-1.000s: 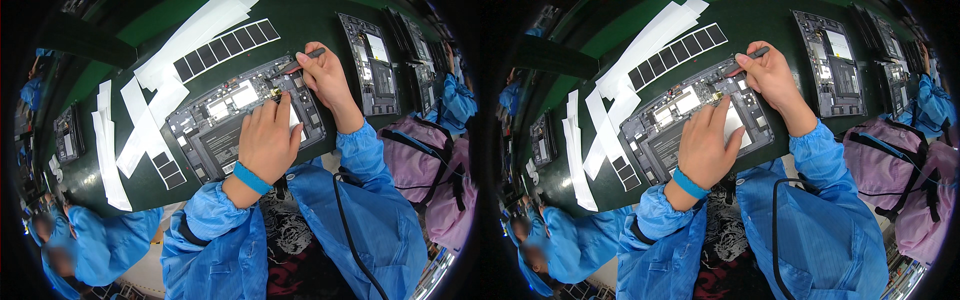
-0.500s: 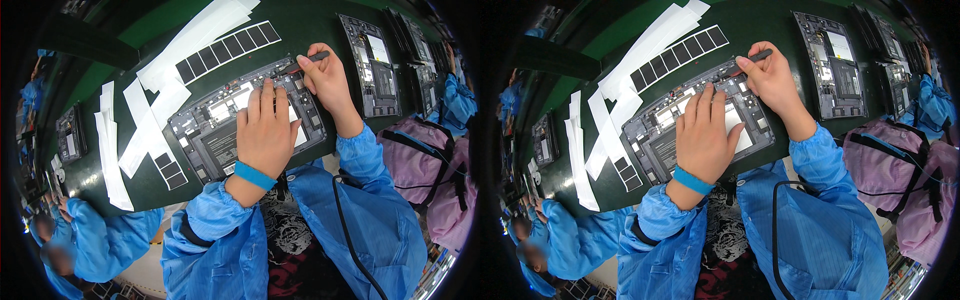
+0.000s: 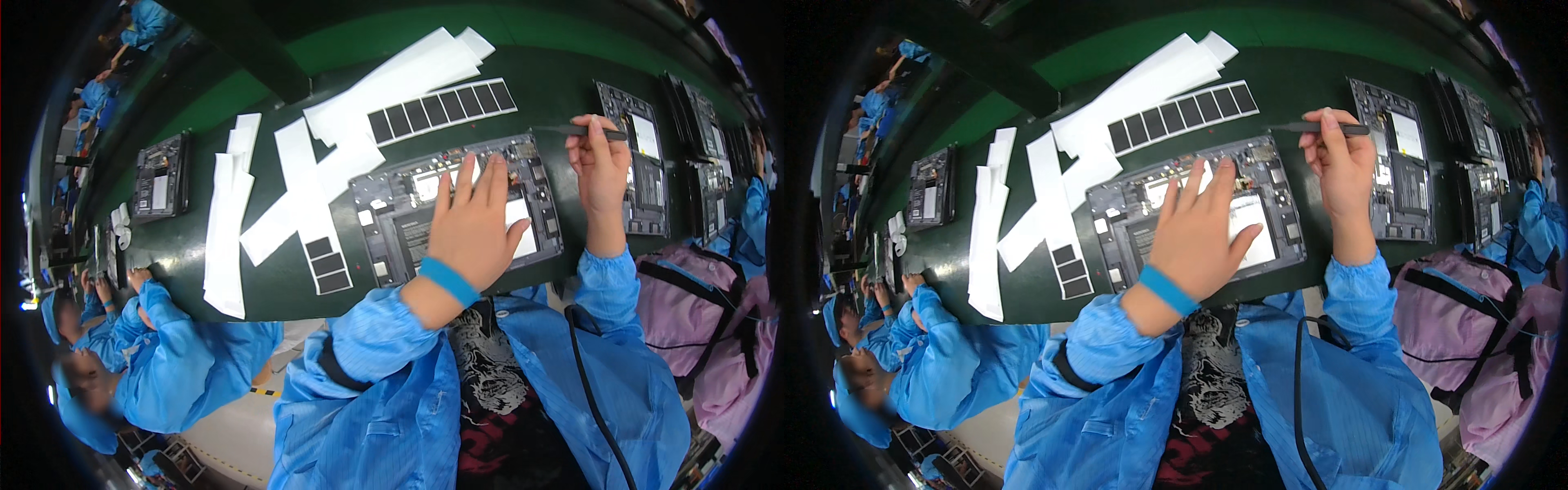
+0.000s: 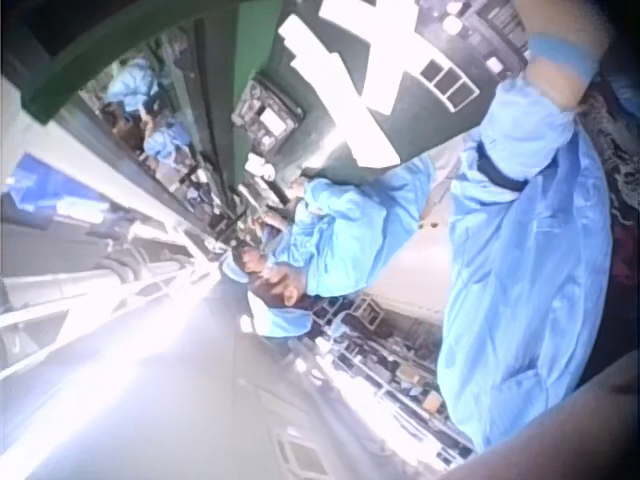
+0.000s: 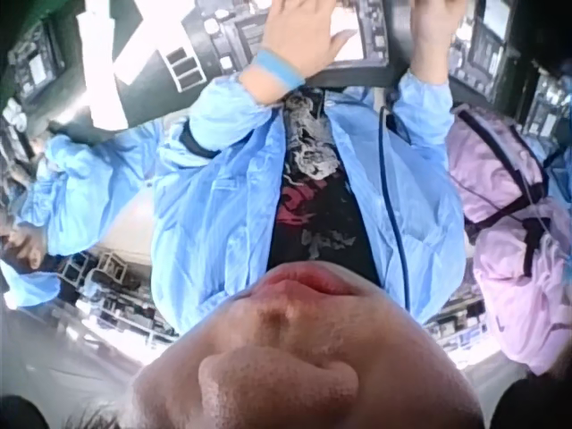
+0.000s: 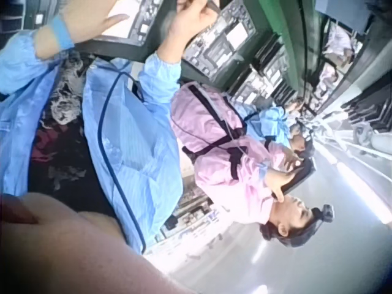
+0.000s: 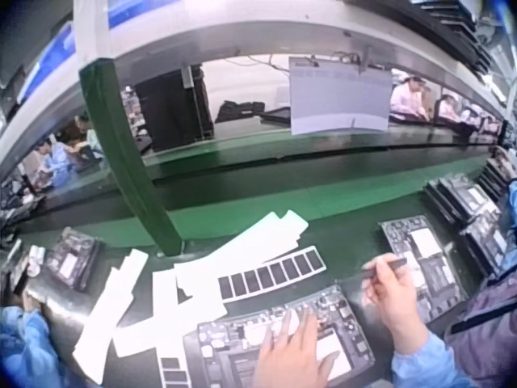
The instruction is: The recorder is assembling the internal components of an electronic tablet on a factory line, using tweezers to position small parts.
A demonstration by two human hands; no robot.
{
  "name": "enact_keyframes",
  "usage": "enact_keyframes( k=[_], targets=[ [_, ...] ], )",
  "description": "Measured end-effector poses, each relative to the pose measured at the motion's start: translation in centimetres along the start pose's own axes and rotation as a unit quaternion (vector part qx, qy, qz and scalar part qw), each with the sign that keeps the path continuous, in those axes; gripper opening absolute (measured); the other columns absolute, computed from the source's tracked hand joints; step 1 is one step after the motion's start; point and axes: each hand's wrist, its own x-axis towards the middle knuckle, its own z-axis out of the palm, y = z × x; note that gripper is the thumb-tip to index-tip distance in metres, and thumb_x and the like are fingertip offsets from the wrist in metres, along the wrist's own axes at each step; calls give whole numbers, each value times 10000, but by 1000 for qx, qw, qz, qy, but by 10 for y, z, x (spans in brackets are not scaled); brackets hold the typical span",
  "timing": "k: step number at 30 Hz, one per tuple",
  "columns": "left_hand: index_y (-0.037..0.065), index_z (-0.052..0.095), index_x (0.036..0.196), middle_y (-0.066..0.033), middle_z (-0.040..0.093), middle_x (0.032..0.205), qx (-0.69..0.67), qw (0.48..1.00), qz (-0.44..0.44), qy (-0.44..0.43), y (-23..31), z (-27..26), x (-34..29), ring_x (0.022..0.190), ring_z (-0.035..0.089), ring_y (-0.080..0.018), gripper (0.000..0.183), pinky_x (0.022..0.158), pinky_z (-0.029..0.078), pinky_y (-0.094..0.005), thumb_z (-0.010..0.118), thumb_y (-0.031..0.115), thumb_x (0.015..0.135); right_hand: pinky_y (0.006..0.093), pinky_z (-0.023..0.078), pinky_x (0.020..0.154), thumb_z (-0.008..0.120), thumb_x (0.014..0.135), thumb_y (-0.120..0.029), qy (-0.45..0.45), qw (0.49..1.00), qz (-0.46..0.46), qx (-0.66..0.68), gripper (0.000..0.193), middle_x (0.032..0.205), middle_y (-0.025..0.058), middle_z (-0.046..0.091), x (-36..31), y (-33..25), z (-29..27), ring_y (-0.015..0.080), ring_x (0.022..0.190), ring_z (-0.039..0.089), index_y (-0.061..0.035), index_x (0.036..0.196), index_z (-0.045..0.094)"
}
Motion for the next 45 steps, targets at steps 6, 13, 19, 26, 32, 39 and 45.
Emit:
enact_keyframes(
  k=[6, 13, 19, 26, 32, 39, 45],
  targets=[
    [-41, 545, 1263, -241, 559, 1279, -37, 993, -108, -32, -83, -50, 18, 1199, 516, -399, 527, 1017, 413, -429, 607, 334, 899, 219, 461, 486, 664, 899, -152, -188, 978, -8, -95, 171, 673, 70, 638, 28, -27, 88, 94, 528, 589, 15, 889, 626],
    [0, 517, 1332, -191, 466, 1421, 63, 990, -99, -78, -126, -10, 21, 1332, 416, -361, 608, 1072, 370, -410, 471, 473, 953, 235, 517, 559, 606, 923, -142, -248, 951, 75, -167, 167, 745, 94, 659, 54, 54, 142, 112, 611, 629, 19, 933, 647],
    [61, 499, 1370, -102, 456, 1452, 59, 986, -110, -107, -122, -12, 21, 1372, 379, -281, 600, 1100, 329, -458, 427, 499, 967, 267, 535, 620, 609, 905, -215, -235, 951, 50, -194, 242, 728, 93, 676, 62, 67, 149, 147, 656, 666, 20, 922, 661],
    [76, 520, 1354, -93, 465, 1446, 54, 988, -103, -98, -120, -12, 18, 1364, 389, -274, 568, 1100, 326, -462, 415, 486, 975, 259, 545, 653, 596, 933, -162, -246, 949, 59, -188, 200, 772, 99, 670, 60, 67, 148, 131, 681, 647, 32, 936, 645],
    [81, 517, 1358, -86, 455, 1455, 64, 986, -112, -106, -117, -13, 18, 1365, 388, -265, 567, 1100, 315, -475, 399, 488, 981, 257, 542, 652, 597, 934, -164, -248, 943, 45, -215, 201, 772, 99, 672, 58, 66, 149, 128, 679, 644, 31, 935, 646],
    [92, 505, 1371, -80, 443, 1467, 61, 985, -113, -116, -118, -13, 20, 1370, 385, -257, 573, 1101, 315, -470, 386, 497, 983, 246, 530, 658, 601, 941, -175, -246, 949, 51, -192, 211, 778, 95, 674, 63, 67, 145, 122, 694, 645, 30, 935, 646],
    [85, 512, 1367, -102, 459, 1452, 67, 987, -104, -104, -119, -12, 18, 1346, 419, -282, 563, 1081, 350, -415, 393, 478, 981, 251, 530, 673, 611, 934, -165, -261, 937, 19, -229, 215, 786, 96, 676, 59, 67, 147, 130, 715, 654, 48, 933, 641]
  ],
)
